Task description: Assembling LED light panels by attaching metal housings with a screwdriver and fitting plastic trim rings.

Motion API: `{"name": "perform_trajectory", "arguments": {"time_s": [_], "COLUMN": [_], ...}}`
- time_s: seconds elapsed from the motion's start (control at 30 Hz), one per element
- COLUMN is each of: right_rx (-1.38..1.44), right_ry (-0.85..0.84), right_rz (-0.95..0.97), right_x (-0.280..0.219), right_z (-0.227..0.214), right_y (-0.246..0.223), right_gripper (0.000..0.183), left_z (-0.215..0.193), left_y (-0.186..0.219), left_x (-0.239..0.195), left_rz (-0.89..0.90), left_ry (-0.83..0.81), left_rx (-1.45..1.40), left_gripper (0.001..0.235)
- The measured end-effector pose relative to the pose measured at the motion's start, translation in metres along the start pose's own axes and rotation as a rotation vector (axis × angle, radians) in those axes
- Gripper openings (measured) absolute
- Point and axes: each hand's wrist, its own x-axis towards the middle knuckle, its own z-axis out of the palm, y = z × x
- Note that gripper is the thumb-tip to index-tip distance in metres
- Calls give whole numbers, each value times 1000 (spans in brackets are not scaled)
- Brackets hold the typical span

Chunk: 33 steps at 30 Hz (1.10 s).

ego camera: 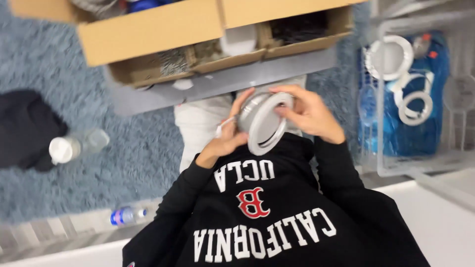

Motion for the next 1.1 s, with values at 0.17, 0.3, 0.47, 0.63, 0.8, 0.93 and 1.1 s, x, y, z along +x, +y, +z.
{"name": "perform_trajectory", "arguments": {"time_s": [0.17, 0.3, 0.47, 0.63, 0.8, 0.93, 1.1], "right_rx": [15, -17, 17, 281, 384, 88, -55], "right_ry": [-130, -62, -82, -27, 29, -69, -85], "right_rz": [-138, -162, -133, -65, 33, 42, -63], "right_x": [29, 24, 19, 8, 5, 8, 18], "right_z": [51, 71, 78, 64, 50, 61, 78], "right_y": [-9, -3, 4, 49, 63, 58, 5], "right_gripper": [51, 40, 39, 29, 29, 28, 18], "left_z": [-31, -48, -51, -52, -46, -40, -3], "left_y": [-71, -89, -81, -61, -17, -18, 14], "left_x": [-55, -72, -74, -70, -71, -66, -42], "left_rz": [78, 112, 97, 117, 184, 196, 285], "left_ry": [304, 405, 487, 590, 670, 709, 699], "left_rx": [-478, -629, -670, -672, -578, -445, -400], "left_gripper": [78, 66, 60, 48, 47, 47, 60]}}
